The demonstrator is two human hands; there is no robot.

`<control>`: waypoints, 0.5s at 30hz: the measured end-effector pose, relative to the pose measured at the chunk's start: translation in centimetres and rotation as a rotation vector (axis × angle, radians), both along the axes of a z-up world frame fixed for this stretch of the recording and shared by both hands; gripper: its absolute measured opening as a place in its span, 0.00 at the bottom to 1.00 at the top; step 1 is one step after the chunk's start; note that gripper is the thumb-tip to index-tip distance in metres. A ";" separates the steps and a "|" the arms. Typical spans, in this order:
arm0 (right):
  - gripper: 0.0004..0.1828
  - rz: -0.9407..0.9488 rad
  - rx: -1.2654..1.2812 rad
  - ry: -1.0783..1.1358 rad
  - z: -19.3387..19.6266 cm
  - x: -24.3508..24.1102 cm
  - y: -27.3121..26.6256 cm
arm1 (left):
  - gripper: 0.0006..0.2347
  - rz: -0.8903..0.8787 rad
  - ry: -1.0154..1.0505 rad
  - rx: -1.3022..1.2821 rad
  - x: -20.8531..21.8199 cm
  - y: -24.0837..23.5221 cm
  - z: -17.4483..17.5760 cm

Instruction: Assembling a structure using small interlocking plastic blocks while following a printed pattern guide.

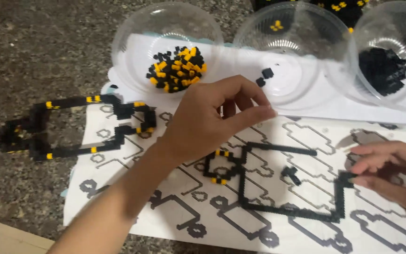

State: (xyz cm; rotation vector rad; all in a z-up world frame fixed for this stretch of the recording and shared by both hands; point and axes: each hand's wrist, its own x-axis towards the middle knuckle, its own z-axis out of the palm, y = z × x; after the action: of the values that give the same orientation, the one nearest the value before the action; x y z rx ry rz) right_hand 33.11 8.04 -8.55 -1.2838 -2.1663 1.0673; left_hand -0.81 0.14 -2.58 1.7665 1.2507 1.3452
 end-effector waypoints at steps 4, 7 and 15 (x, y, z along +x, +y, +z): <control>0.26 -0.145 -0.056 -0.038 0.9 -1.2 -1.2 | 0.06 0.138 0.124 0.276 0.0 0.1 -0.8; 0.20 -0.343 -0.161 -0.027 2.7 -3.5 -2.3 | 0.06 0.219 0.307 0.452 0.1 0.3 -1.7; 0.06 -0.260 -0.018 0.057 6.5 -6.8 -1.8 | 0.03 0.256 0.405 0.495 0.1 0.1 -1.6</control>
State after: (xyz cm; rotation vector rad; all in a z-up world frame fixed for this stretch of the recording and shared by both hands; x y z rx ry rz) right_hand 26.28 6.29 -2.09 -1.4765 -1.8892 1.0049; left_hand -0.66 0.21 -4.18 2.3774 1.4871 1.5947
